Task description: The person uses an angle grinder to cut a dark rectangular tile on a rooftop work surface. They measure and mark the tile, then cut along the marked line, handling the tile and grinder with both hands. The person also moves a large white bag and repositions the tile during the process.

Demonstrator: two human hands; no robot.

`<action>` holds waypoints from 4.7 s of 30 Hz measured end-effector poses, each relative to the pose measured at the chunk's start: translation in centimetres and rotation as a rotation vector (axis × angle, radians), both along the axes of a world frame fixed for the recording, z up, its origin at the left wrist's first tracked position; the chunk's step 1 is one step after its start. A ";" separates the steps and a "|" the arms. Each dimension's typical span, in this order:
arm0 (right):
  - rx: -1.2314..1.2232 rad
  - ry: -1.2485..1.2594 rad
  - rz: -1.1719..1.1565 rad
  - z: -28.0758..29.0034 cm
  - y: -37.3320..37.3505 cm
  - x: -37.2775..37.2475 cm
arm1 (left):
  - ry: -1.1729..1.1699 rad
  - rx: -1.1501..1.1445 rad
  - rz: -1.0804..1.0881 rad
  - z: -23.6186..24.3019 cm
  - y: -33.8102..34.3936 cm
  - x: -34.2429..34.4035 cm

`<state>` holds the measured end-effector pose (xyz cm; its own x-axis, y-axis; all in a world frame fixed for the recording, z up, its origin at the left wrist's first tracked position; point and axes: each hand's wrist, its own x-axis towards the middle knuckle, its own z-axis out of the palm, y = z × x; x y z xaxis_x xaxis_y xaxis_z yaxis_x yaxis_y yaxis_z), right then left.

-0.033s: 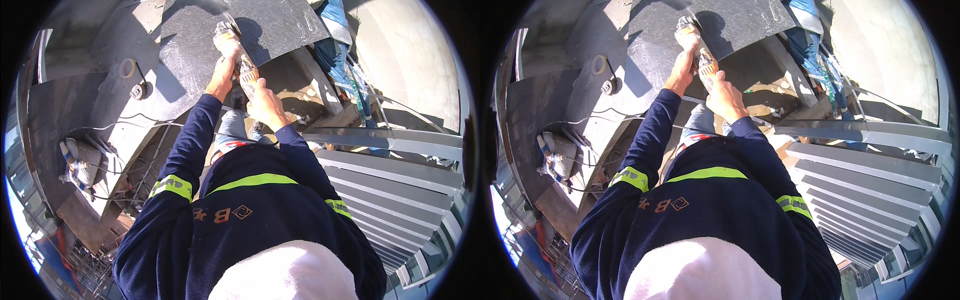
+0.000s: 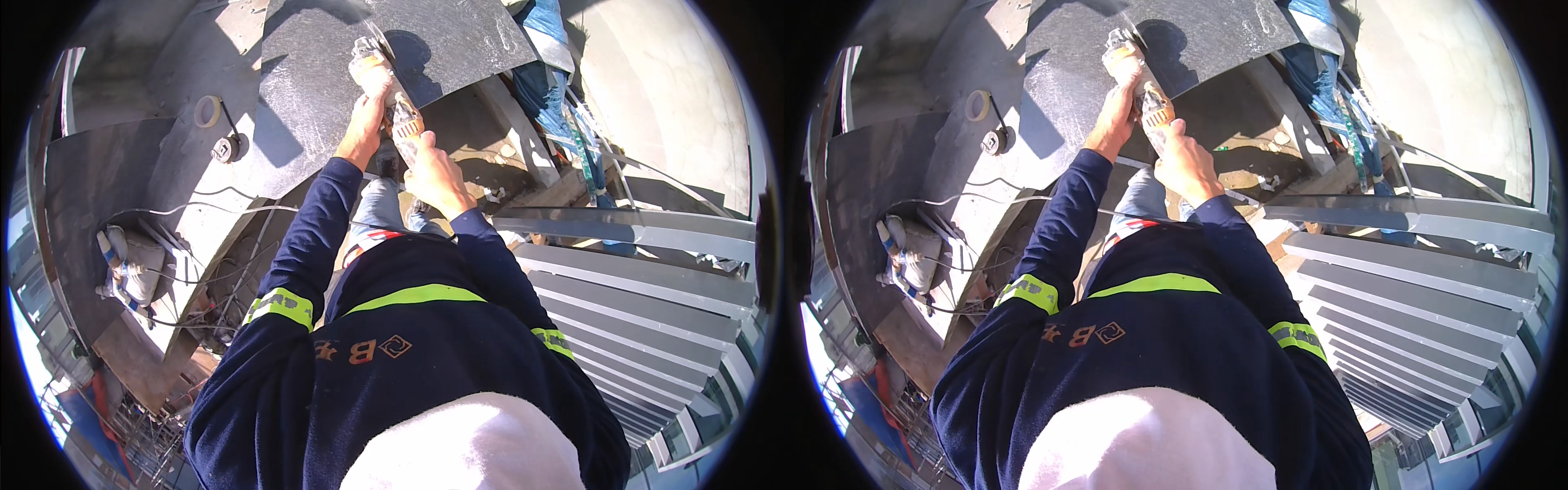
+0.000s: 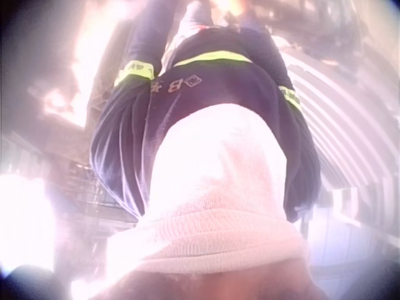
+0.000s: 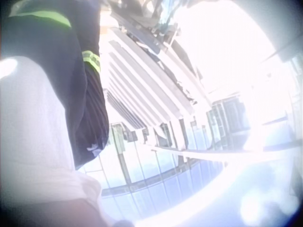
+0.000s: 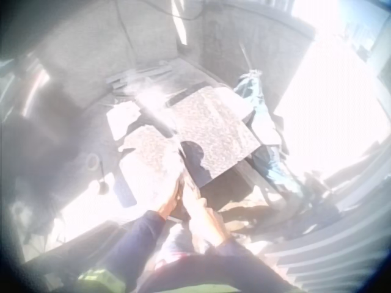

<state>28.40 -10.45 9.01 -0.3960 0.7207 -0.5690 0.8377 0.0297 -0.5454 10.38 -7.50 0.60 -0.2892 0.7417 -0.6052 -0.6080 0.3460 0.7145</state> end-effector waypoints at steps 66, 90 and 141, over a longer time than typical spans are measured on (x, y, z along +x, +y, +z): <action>0.016 0.025 0.004 -0.1 -1.5 1.8 | -0.069 0.039 0.062 -1.3 -2.9 4.0; 0.024 0.025 0.002 -0.5 -1.9 2.2 | 0.003 -0.007 0.029 -2.0 -3.5 4.5; 0.058 0.091 -0.016 -2.0 -1.0 1.5 | 0.000 -0.015 0.041 -1.7 -1.9 3.2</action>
<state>29.89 -11.44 6.98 -0.4322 0.7583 -0.4881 0.7854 0.0505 -0.6169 13.54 -9.42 -1.11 -0.3191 0.7199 -0.6164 -0.6216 0.3320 0.7095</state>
